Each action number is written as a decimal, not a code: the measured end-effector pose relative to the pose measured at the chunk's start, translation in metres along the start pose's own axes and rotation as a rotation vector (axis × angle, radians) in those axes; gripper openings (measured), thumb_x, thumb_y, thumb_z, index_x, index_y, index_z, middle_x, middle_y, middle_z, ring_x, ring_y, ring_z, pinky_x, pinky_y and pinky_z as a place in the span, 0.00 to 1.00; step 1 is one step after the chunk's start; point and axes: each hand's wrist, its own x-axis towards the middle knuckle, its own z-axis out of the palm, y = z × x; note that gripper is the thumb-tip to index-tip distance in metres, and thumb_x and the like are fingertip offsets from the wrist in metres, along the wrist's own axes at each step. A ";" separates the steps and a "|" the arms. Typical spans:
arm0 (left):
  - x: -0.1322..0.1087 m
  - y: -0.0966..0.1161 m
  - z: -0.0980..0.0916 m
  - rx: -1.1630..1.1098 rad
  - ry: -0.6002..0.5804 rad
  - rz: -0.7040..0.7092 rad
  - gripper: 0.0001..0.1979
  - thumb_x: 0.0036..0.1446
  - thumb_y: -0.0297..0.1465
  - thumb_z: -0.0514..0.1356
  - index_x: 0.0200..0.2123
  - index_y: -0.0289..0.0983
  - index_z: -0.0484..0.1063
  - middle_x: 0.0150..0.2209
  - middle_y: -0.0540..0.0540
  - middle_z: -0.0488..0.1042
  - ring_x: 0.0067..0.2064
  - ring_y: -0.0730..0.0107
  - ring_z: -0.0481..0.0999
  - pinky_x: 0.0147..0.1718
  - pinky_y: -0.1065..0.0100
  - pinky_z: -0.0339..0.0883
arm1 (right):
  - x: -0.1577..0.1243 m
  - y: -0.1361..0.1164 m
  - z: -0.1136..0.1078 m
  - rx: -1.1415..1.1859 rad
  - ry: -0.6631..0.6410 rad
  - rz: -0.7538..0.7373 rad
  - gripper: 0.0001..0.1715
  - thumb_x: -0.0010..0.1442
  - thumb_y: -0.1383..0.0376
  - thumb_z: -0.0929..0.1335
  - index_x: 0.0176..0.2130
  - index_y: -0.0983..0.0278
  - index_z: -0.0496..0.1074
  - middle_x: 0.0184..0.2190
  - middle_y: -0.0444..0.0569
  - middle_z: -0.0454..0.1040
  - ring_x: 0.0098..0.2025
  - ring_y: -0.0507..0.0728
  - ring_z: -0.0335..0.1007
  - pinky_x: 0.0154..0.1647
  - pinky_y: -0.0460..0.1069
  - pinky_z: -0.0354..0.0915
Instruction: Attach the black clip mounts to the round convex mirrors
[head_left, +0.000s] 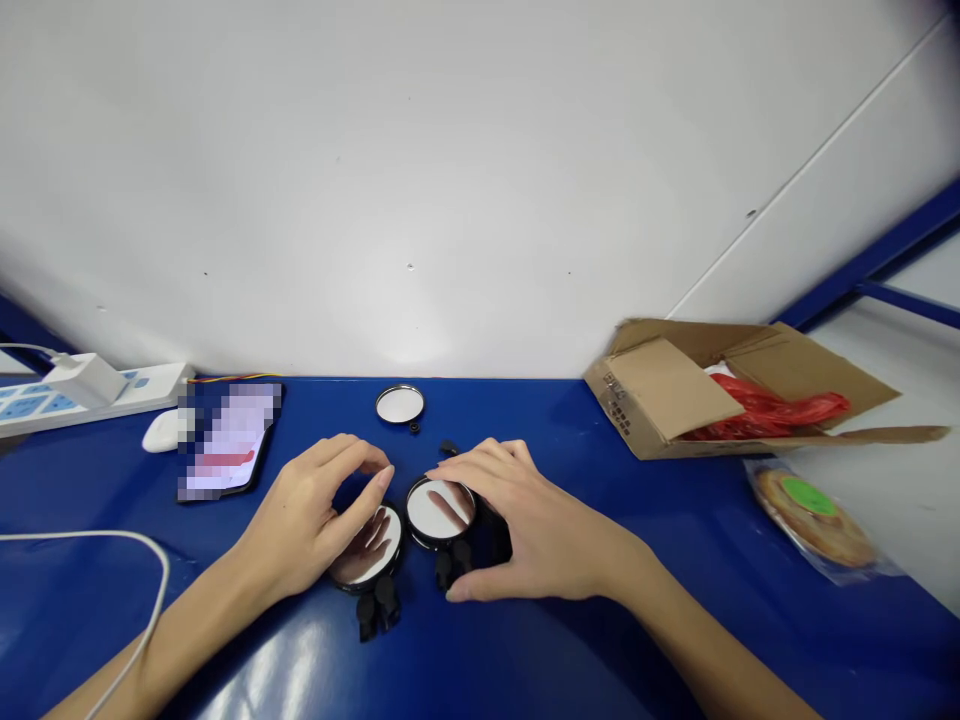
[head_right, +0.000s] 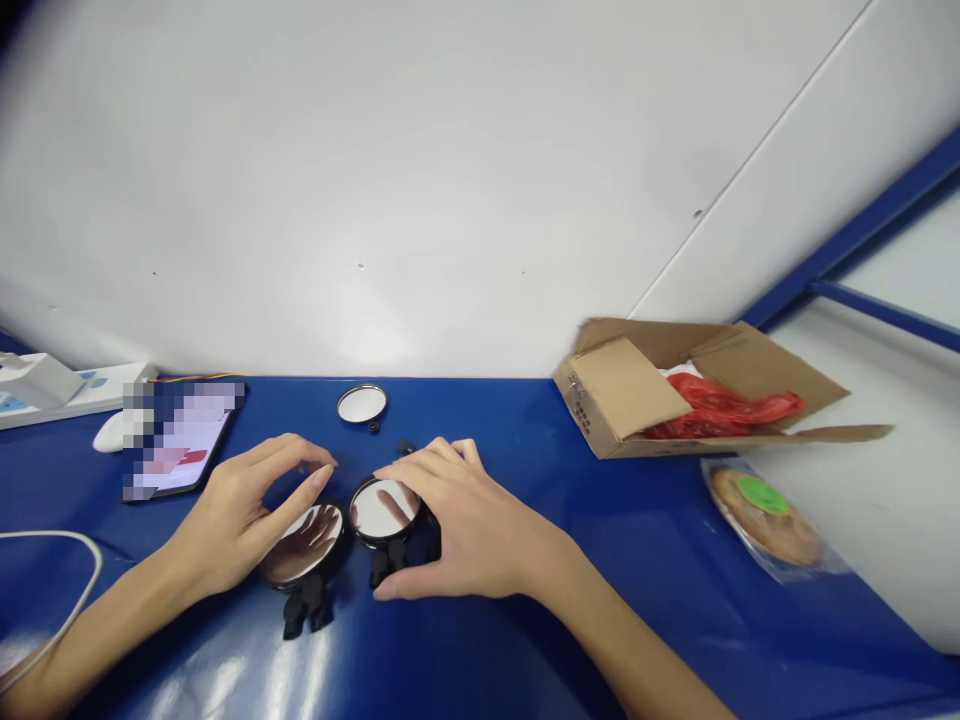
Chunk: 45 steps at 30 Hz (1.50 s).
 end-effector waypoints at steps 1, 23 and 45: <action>0.000 0.001 0.000 0.003 -0.014 0.001 0.12 0.82 0.38 0.57 0.47 0.41 0.78 0.44 0.46 0.82 0.46 0.58 0.79 0.50 0.57 0.67 | 0.000 0.001 0.000 0.009 -0.005 0.002 0.49 0.56 0.46 0.87 0.69 0.50 0.72 0.60 0.48 0.80 0.62 0.70 0.70 0.67 0.66 0.62; -0.007 0.009 0.004 -0.230 0.044 -0.163 0.25 0.80 0.43 0.60 0.74 0.51 0.62 0.62 0.43 0.79 0.62 0.51 0.77 0.63 0.49 0.68 | -0.001 0.004 -0.004 0.066 0.242 -0.096 0.53 0.54 0.49 0.87 0.69 0.50 0.68 0.62 0.51 0.78 0.61 0.70 0.70 0.65 0.66 0.63; -0.005 0.047 0.007 -1.153 0.042 -0.552 0.16 0.67 0.41 0.77 0.49 0.42 0.77 0.34 0.47 0.87 0.31 0.67 0.86 0.29 0.75 0.77 | 0.008 -0.011 0.035 -0.503 0.670 -0.299 0.06 0.79 0.65 0.70 0.44 0.62 0.74 0.36 0.49 0.80 0.40 0.61 0.73 0.42 0.58 0.62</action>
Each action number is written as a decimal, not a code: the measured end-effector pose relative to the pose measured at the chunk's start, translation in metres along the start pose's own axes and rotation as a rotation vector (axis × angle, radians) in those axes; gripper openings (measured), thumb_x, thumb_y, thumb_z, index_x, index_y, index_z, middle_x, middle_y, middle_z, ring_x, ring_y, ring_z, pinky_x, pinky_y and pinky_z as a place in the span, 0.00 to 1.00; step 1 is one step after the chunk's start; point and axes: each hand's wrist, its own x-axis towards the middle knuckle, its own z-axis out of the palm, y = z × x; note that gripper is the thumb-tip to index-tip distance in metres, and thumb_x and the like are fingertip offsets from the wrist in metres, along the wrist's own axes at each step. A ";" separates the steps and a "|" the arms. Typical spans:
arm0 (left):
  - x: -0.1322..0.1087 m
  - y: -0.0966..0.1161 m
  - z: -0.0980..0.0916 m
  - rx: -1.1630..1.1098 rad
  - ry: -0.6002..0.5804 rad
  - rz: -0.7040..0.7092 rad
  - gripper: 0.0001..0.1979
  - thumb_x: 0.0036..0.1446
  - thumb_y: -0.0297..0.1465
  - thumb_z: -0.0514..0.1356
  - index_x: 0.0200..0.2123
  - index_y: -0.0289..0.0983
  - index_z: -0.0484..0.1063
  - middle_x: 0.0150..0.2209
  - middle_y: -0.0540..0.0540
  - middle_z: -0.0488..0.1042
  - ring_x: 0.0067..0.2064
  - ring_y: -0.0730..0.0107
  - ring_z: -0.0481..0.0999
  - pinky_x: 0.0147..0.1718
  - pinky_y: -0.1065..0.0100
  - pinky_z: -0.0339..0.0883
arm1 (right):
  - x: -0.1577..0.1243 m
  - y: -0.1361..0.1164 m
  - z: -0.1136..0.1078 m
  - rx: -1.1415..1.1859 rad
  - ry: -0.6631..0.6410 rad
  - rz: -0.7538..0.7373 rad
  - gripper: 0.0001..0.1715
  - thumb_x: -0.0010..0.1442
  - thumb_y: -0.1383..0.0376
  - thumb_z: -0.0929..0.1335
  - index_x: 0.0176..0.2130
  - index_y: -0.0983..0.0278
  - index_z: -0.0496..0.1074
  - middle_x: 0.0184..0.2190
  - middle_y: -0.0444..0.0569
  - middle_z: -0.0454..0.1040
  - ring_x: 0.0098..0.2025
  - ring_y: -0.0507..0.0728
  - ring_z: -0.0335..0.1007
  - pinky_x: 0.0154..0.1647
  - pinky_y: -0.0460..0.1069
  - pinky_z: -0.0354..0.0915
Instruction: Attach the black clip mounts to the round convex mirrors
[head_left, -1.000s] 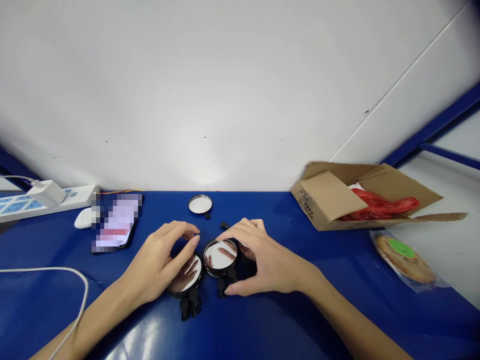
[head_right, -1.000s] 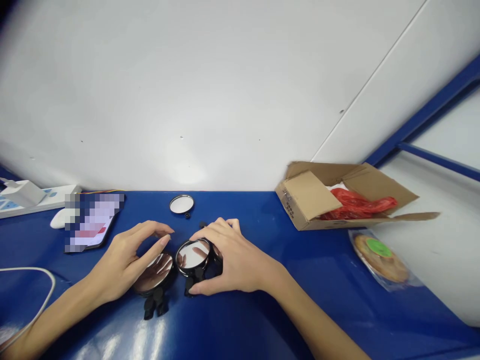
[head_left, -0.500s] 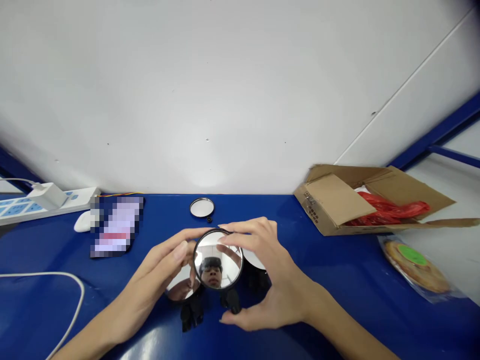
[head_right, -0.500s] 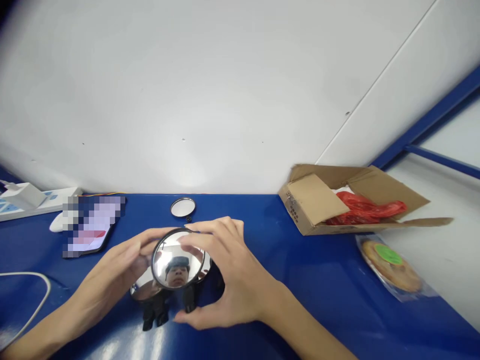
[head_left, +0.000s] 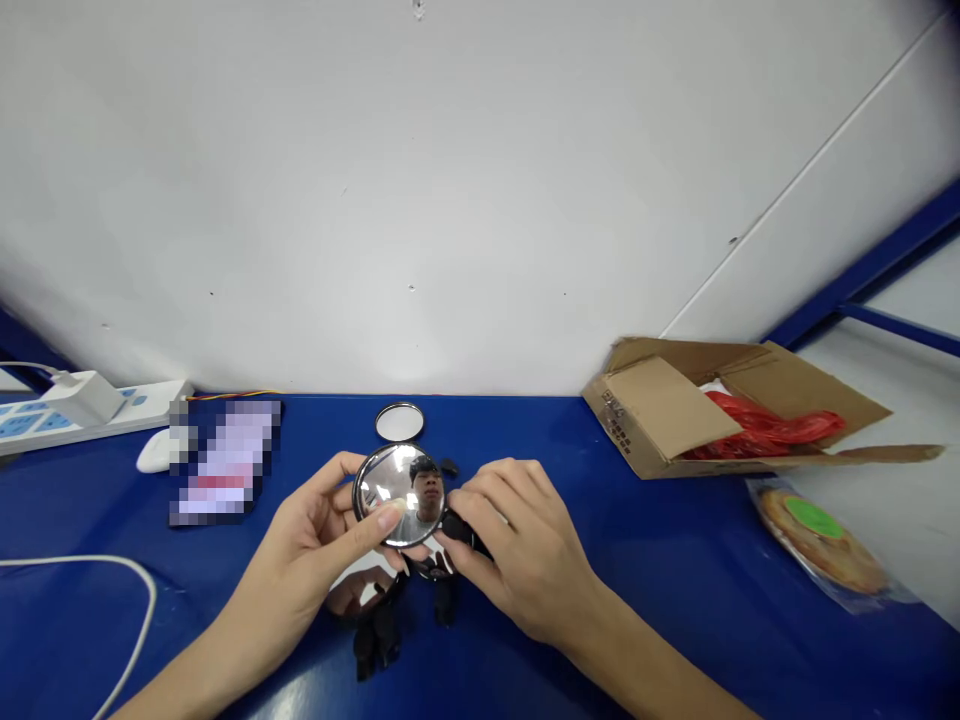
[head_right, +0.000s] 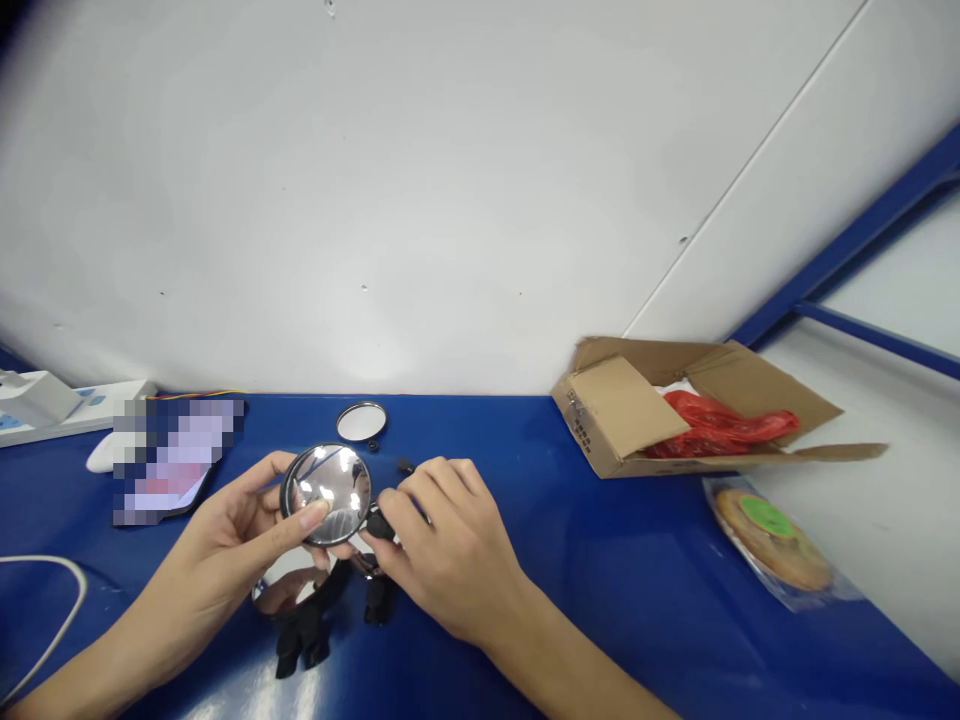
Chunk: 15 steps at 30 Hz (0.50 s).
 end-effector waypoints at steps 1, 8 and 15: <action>-0.001 -0.001 0.001 0.013 -0.010 -0.004 0.16 0.67 0.42 0.77 0.49 0.42 0.78 0.34 0.47 0.88 0.31 0.67 0.86 0.27 0.77 0.75 | -0.001 -0.001 0.000 -0.024 -0.021 -0.022 0.07 0.80 0.66 0.69 0.45 0.64 0.75 0.35 0.49 0.79 0.40 0.61 0.72 0.43 0.58 0.62; -0.014 -0.003 0.006 0.097 0.060 -0.011 0.19 0.58 0.41 0.82 0.44 0.41 0.81 0.33 0.49 0.87 0.31 0.65 0.85 0.33 0.72 0.80 | -0.004 -0.009 -0.007 -0.049 -0.072 -0.078 0.12 0.84 0.67 0.64 0.51 0.68 0.76 0.35 0.49 0.77 0.41 0.61 0.68 0.45 0.58 0.56; -0.010 0.018 -0.011 0.185 -0.347 -0.170 0.14 0.72 0.44 0.71 0.50 0.42 0.78 0.30 0.49 0.81 0.28 0.69 0.79 0.30 0.71 0.76 | -0.001 -0.009 -0.019 0.321 -0.399 -0.119 0.20 0.84 0.56 0.67 0.39 0.62 0.73 0.33 0.43 0.78 0.36 0.55 0.67 0.39 0.54 0.57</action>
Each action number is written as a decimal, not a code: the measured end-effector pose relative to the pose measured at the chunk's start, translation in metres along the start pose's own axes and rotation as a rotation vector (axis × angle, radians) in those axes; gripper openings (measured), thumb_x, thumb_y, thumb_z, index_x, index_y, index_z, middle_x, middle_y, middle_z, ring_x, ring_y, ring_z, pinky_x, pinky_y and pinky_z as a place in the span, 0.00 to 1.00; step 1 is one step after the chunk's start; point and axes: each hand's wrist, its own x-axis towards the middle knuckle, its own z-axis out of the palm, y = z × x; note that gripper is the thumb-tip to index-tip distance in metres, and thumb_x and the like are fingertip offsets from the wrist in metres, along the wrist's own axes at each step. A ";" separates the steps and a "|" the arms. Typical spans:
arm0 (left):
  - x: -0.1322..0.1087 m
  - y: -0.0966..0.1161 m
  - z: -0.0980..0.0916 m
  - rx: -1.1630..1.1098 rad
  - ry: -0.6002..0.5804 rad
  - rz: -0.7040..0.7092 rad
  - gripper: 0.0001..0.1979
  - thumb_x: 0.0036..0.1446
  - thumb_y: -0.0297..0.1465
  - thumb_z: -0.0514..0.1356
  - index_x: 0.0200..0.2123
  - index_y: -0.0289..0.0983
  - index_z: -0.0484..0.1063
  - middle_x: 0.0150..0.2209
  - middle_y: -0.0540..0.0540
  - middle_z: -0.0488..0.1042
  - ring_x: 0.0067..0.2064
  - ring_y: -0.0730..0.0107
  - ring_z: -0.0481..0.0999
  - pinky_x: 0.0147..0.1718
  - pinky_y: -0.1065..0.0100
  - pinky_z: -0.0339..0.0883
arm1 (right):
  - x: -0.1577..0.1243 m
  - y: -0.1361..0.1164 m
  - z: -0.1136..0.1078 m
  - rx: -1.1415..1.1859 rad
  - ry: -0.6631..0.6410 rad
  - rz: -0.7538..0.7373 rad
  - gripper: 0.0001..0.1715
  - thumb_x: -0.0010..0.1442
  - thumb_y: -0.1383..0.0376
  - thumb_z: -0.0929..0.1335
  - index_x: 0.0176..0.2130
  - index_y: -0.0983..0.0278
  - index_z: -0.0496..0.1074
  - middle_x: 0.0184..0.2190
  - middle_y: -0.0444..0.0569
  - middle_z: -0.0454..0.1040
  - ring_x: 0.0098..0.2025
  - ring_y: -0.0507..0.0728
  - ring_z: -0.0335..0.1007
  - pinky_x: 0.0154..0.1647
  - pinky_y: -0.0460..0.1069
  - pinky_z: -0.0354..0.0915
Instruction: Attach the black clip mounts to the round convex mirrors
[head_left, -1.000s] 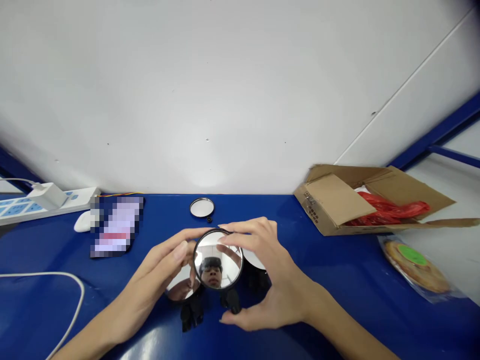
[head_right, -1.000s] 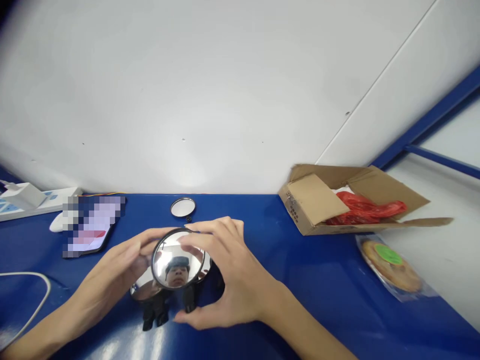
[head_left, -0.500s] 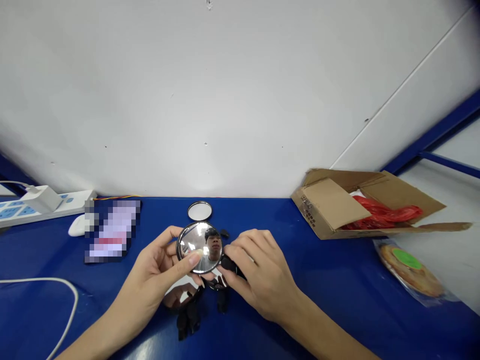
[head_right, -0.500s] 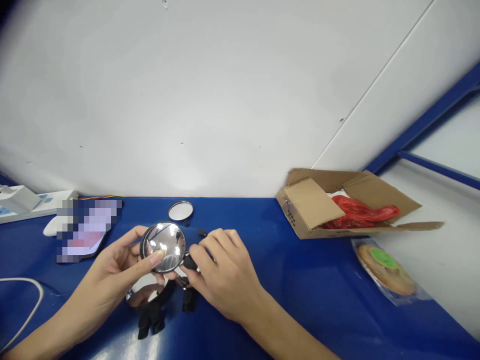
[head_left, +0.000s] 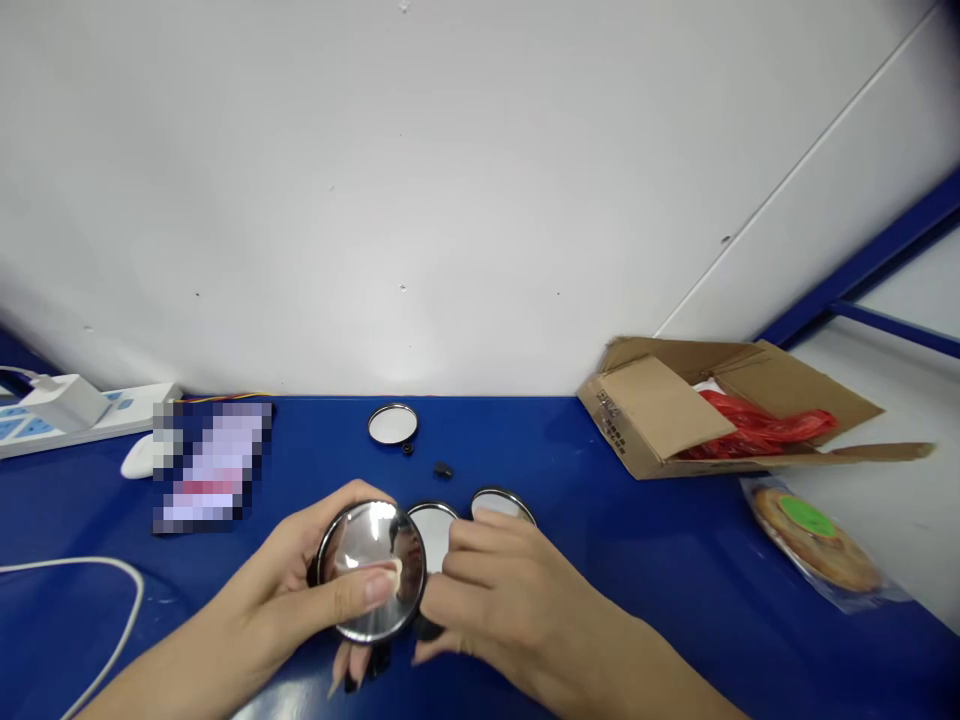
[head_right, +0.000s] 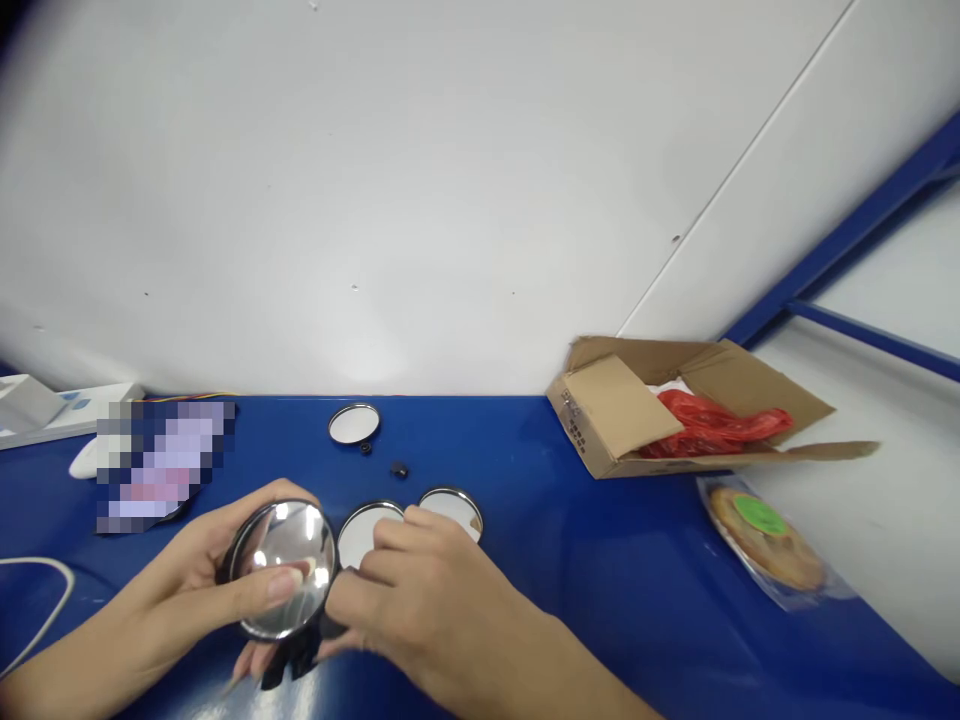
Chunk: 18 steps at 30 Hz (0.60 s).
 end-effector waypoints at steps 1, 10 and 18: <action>-0.001 0.001 -0.004 -0.005 -0.061 -0.033 0.15 0.71 0.45 0.71 0.50 0.42 0.77 0.31 0.50 0.80 0.28 0.70 0.78 0.29 0.72 0.74 | 0.000 -0.002 -0.002 0.053 -0.038 -0.005 0.21 0.84 0.54 0.67 0.39 0.61 0.74 0.34 0.42 0.80 0.36 0.55 0.68 0.39 0.54 0.58; -0.001 -0.004 -0.008 -0.008 0.005 -0.017 0.21 0.66 0.45 0.75 0.56 0.44 0.79 0.31 0.48 0.81 0.26 0.70 0.76 0.25 0.72 0.72 | 0.003 0.002 -0.032 0.606 0.058 0.217 0.20 0.84 0.50 0.66 0.52 0.57 0.83 0.42 0.45 0.83 0.43 0.56 0.77 0.49 0.51 0.70; 0.021 -0.007 -0.018 -0.081 0.506 0.165 0.17 0.63 0.43 0.78 0.47 0.40 0.81 0.36 0.47 0.81 0.30 0.66 0.81 0.27 0.71 0.78 | -0.009 0.057 -0.009 0.217 0.344 0.779 0.17 0.79 0.54 0.69 0.58 0.53 0.84 0.40 0.47 0.78 0.40 0.60 0.73 0.47 0.56 0.69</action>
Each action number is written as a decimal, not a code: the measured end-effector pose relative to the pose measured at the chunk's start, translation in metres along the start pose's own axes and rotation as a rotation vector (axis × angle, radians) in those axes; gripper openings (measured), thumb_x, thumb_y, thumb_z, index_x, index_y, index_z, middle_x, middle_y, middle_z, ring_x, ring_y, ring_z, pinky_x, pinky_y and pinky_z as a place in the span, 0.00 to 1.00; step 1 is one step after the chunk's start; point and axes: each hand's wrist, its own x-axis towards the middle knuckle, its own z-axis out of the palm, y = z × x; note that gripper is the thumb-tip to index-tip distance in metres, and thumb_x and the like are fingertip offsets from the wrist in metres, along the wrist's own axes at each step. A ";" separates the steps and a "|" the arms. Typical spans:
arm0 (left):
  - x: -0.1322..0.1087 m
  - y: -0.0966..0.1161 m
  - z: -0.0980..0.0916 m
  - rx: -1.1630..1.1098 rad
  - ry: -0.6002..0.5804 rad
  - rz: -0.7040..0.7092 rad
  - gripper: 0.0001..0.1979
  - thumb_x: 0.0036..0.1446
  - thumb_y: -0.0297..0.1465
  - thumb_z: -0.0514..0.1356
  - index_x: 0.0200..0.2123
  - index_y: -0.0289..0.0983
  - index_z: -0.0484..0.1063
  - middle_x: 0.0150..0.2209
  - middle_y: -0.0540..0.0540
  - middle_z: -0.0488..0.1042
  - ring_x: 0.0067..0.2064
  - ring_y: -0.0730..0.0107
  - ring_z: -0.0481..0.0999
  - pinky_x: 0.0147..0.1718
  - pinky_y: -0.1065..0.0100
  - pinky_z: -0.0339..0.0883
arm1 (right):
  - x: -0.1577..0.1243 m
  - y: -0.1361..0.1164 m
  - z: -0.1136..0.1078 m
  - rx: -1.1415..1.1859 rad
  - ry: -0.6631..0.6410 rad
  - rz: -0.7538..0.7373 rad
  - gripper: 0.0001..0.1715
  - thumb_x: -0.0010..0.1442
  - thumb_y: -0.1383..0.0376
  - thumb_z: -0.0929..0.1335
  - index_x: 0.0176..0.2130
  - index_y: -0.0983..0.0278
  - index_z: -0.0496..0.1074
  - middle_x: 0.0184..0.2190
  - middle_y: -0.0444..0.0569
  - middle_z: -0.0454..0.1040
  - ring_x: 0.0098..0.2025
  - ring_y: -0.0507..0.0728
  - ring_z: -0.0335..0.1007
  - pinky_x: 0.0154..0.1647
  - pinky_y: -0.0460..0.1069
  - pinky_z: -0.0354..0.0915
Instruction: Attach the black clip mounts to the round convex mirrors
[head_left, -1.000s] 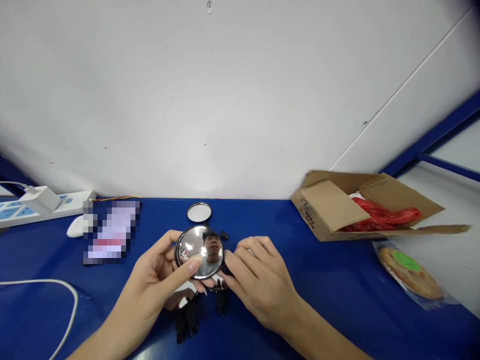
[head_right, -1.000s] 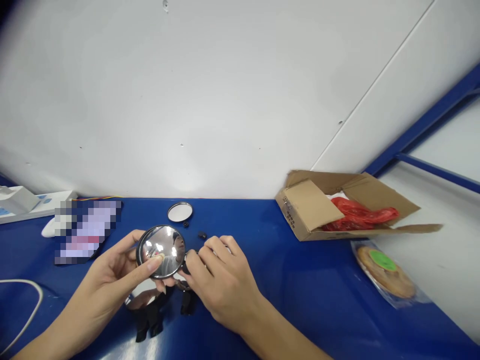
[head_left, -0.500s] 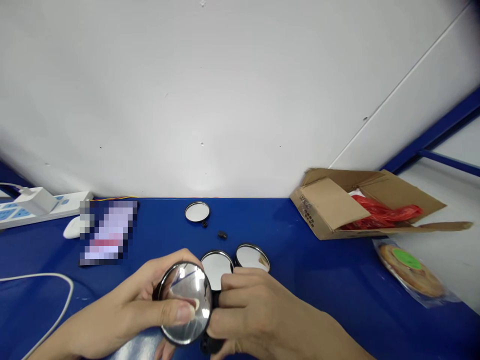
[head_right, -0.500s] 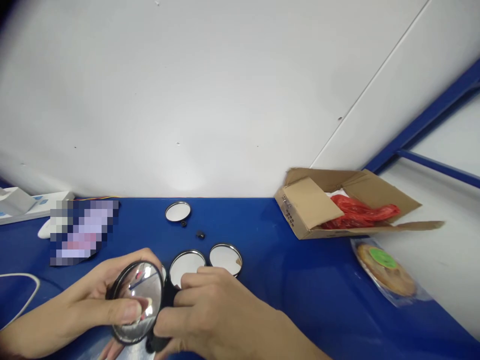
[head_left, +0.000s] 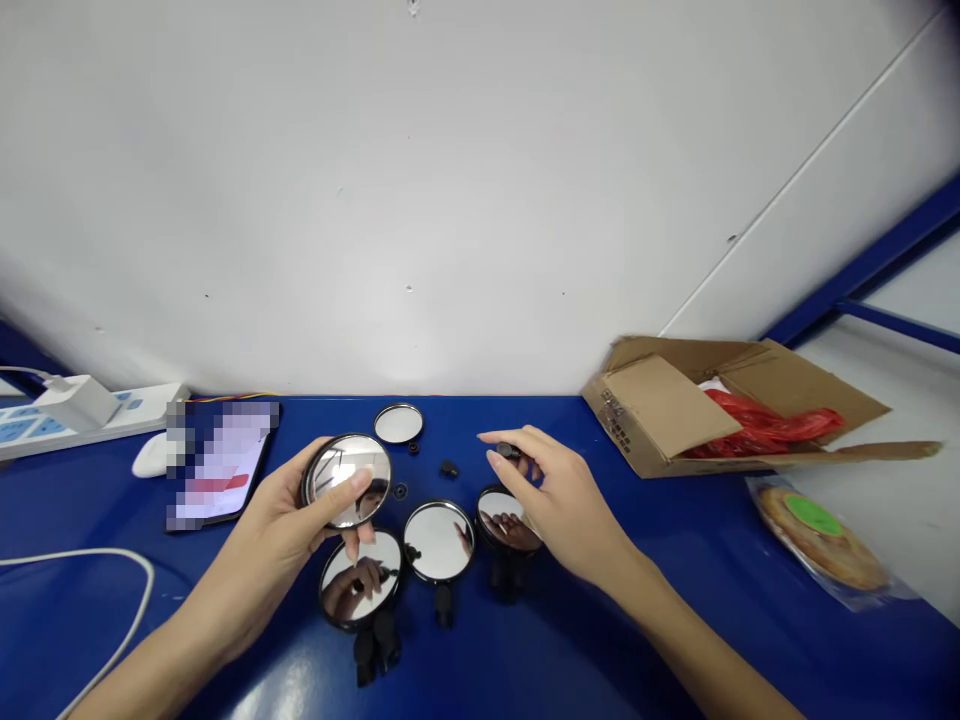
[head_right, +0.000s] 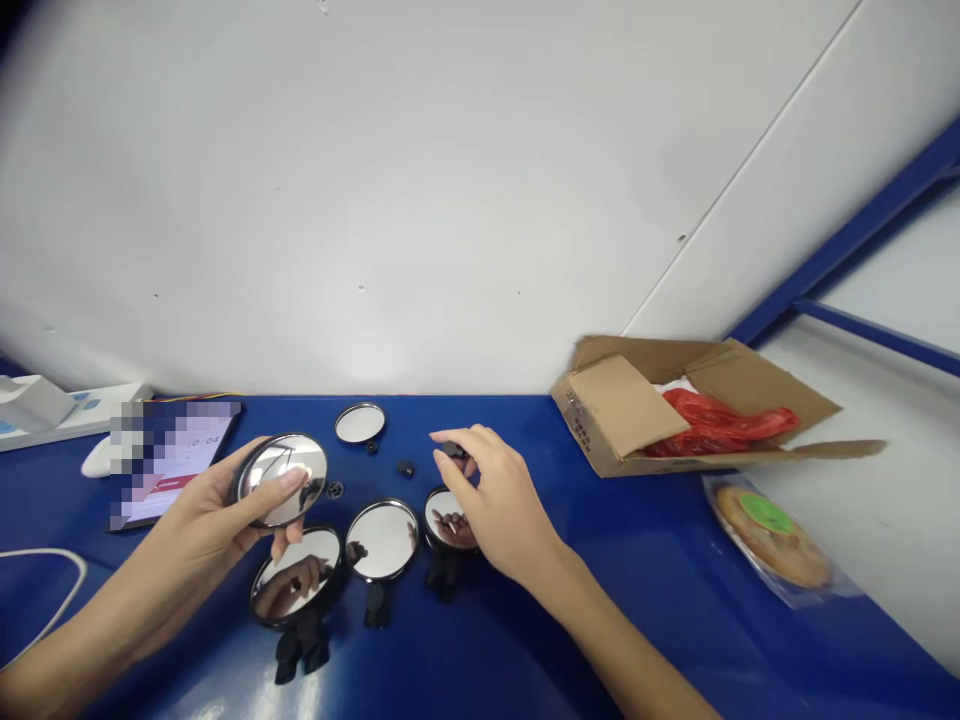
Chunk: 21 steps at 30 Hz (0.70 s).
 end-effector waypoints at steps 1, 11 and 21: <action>0.000 0.002 0.000 -0.043 0.012 -0.025 0.17 0.64 0.43 0.77 0.46 0.39 0.81 0.36 0.47 0.80 0.32 0.66 0.81 0.28 0.71 0.79 | 0.004 0.007 0.002 -0.031 -0.008 0.016 0.18 0.78 0.53 0.68 0.58 0.54 0.84 0.40 0.48 0.78 0.41 0.60 0.74 0.48 0.57 0.70; 0.003 -0.001 -0.003 -0.069 -0.008 0.029 0.17 0.68 0.44 0.74 0.48 0.37 0.83 0.35 0.45 0.81 0.32 0.64 0.81 0.28 0.69 0.78 | 0.023 0.033 0.012 -0.049 -0.148 0.076 0.19 0.73 0.55 0.70 0.57 0.56 0.86 0.44 0.51 0.83 0.48 0.65 0.80 0.54 0.60 0.71; 0.005 -0.002 0.000 0.040 -0.003 0.072 0.19 0.70 0.48 0.72 0.47 0.38 0.79 0.37 0.46 0.82 0.32 0.65 0.81 0.29 0.69 0.78 | 0.019 0.017 0.006 -0.030 -0.126 0.005 0.16 0.76 0.58 0.68 0.54 0.55 0.85 0.46 0.48 0.87 0.52 0.64 0.81 0.66 0.65 0.60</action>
